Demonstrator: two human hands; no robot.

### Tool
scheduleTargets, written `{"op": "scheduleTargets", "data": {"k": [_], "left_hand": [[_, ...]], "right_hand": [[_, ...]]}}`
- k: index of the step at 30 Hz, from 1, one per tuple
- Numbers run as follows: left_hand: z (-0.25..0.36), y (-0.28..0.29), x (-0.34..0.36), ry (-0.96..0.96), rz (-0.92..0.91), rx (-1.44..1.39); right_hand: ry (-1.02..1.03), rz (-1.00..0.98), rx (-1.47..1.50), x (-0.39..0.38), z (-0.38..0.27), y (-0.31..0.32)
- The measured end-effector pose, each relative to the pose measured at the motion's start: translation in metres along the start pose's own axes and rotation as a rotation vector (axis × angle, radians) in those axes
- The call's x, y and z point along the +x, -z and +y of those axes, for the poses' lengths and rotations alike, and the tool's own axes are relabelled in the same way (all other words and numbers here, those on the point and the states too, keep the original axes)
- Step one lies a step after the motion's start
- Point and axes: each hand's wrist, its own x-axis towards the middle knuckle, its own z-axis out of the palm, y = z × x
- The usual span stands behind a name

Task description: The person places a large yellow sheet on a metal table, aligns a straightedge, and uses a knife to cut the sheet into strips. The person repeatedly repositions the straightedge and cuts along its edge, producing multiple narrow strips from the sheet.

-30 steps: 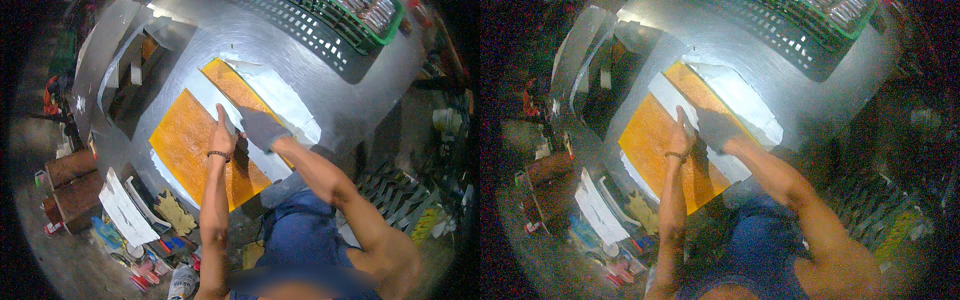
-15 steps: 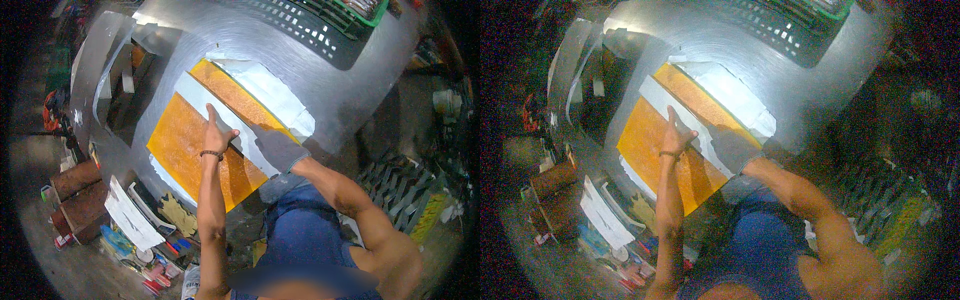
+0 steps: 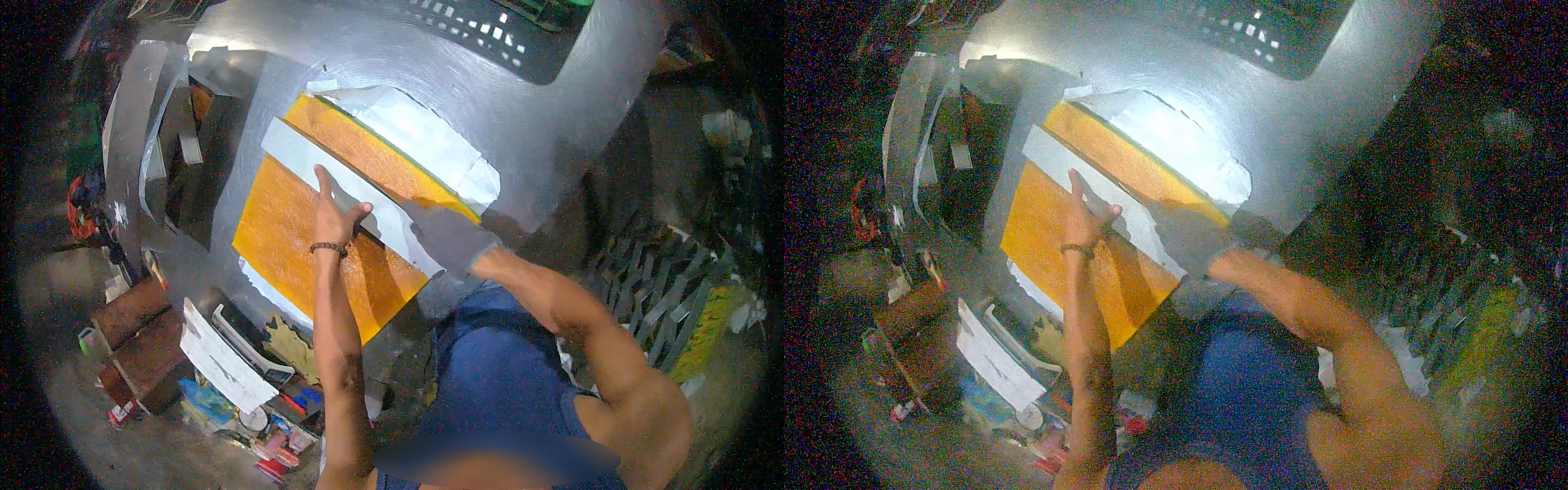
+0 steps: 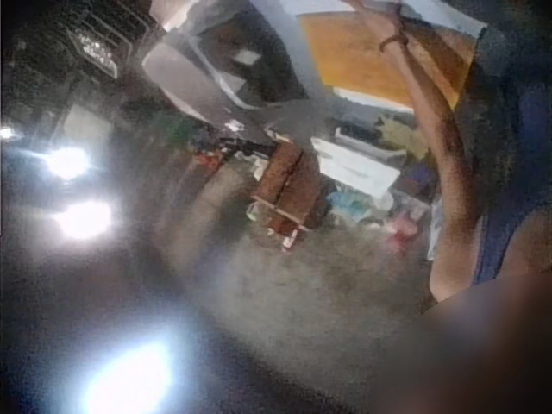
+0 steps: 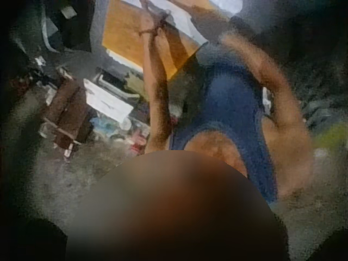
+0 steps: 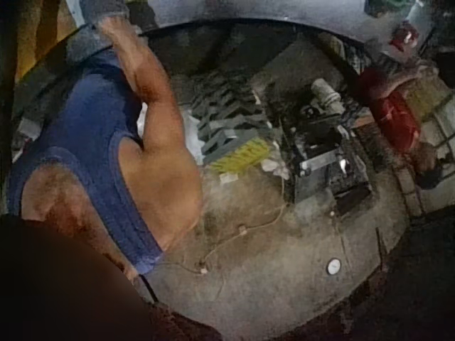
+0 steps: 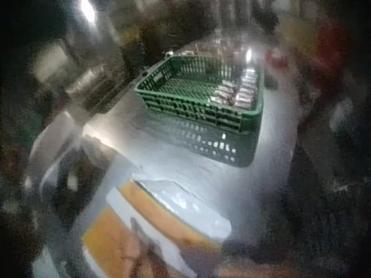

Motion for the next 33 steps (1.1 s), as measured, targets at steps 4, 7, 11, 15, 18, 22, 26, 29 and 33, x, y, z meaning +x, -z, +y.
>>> {"op": "scheduleTargets", "data": {"k": [4,7,11,15,18,22,26,29,33], "left_hand": [[-0.009,-0.002,0.002,-0.069,0.029,0.08],[-0.008,-0.002,0.002,-0.138,0.068,0.096],[0.002,0.001,-0.001,0.008,-0.009,-0.079],[0.004,0.003,-0.005,0.028,-0.037,-0.184],[-0.005,-0.002,0.0,-0.075,0.026,-0.09],[-0.02,-0.009,0.005,-0.227,0.11,-0.012],[-0.021,-0.007,0.006,-0.018,-0.011,-0.133],[-0.013,-0.003,0.007,-0.04,0.004,-0.076],[-0.006,0.0,0.0,-0.022,-0.048,-0.235]], "right_hand": [[0.066,0.081,-0.001,-0.021,-0.008,0.009],[-0.062,-0.041,0.047,-0.045,-0.008,0.017],[-0.045,-0.031,0.099,-0.048,-0.003,0.017],[-0.055,-0.057,0.057,-0.055,0.002,0.011],[-0.074,-0.021,0.011,-0.078,0.007,0.008],[-0.054,-0.043,0.0,-0.087,0.014,0.004],[-0.034,-0.007,0.081,-0.091,0.02,0.001],[0.006,0.075,-0.025,-0.106,0.026,-0.002],[0.0,0.064,-0.056,-0.116,0.036,-0.008]]}}
